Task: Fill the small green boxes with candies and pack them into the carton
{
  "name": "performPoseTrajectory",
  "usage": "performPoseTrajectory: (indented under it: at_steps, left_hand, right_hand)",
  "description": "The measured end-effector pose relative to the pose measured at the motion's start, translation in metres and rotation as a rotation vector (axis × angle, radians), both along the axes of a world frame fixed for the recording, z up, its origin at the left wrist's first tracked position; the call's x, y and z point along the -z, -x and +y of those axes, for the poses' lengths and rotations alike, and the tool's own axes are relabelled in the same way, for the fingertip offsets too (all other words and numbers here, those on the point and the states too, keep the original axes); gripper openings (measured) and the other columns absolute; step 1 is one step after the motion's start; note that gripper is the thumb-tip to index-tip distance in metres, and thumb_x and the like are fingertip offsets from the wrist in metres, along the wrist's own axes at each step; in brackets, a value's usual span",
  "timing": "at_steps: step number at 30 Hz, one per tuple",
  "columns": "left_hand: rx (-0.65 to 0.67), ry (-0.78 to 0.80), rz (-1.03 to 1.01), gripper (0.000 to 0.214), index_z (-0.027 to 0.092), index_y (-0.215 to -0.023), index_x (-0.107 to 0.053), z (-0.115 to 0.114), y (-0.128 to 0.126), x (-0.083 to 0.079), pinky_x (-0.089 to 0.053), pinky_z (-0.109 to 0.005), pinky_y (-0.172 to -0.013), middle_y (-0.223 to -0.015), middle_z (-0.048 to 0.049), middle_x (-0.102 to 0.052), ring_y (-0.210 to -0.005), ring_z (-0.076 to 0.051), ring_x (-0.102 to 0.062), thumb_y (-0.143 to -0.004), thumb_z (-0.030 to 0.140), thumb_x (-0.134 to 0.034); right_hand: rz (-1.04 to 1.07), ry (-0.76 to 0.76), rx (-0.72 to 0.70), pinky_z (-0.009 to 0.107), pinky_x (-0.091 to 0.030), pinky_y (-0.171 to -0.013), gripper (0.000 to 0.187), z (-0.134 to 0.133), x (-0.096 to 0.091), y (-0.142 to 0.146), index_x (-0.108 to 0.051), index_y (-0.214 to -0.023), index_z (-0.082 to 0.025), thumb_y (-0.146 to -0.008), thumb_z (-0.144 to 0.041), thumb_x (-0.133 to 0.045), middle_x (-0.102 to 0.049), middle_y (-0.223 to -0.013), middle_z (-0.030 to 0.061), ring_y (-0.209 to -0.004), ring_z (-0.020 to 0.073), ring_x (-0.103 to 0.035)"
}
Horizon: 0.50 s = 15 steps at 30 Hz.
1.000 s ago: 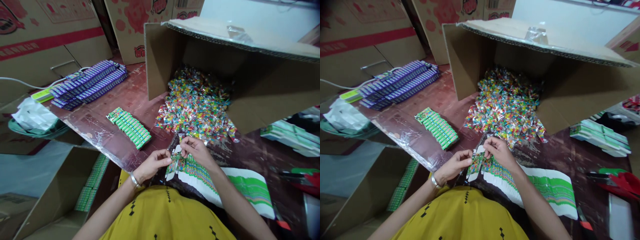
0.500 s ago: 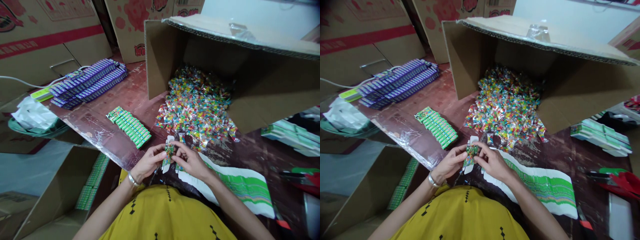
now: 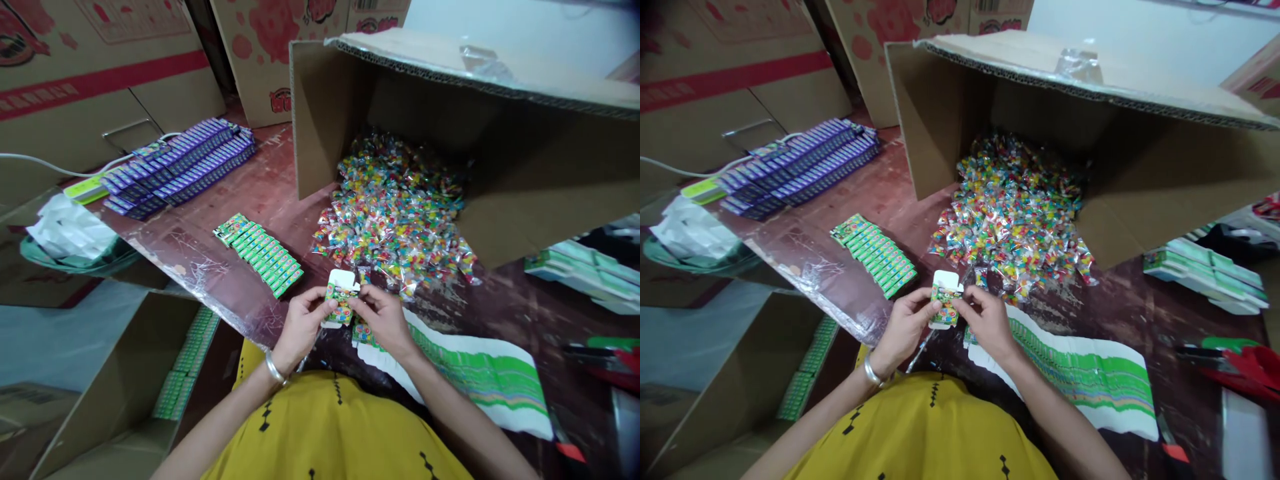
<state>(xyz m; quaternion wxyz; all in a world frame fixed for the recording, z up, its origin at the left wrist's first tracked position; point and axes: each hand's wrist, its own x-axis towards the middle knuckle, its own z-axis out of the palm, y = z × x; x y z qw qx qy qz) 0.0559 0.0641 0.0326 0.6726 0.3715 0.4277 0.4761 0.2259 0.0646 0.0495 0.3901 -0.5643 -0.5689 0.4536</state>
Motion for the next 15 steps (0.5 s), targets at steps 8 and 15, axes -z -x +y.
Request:
performPoseTrajectory:
  at_steps: [8, 15]
  left_hand:
    - [-0.122, -0.103, 0.163, 0.056, 0.024, -0.128, -0.049, -0.007, -0.006, -0.008, -0.048, -0.027, -0.078, -0.1, -0.0034, -0.064, -0.088, -0.017, -0.061, -0.077, 0.027, -0.072]
    - [0.149, -0.129, 0.109, 0.036, 0.018, -0.117, -0.055, -0.003, 0.006, -0.009, -0.047, -0.028, -0.083, -0.108, -0.0067, -0.063, -0.094, -0.018, -0.06, -0.083, 0.026, -0.065]
  right_hand:
    - [0.155, -0.107, 0.167, 0.026, -0.046, -0.064, 0.035, -0.004, 0.011, 0.015, -0.058, -0.119, -0.024, -0.086, -0.034, -0.061, -0.057, -0.079, 0.0003, -0.068, 0.0149, -0.054]
    - [0.013, -0.145, 0.102, 0.028, -0.046, -0.072, 0.017, -0.003, 0.014, 0.012, -0.066, -0.099, -0.023, -0.088, -0.032, -0.057, -0.061, -0.09, 0.0033, -0.08, 0.0174, -0.057]
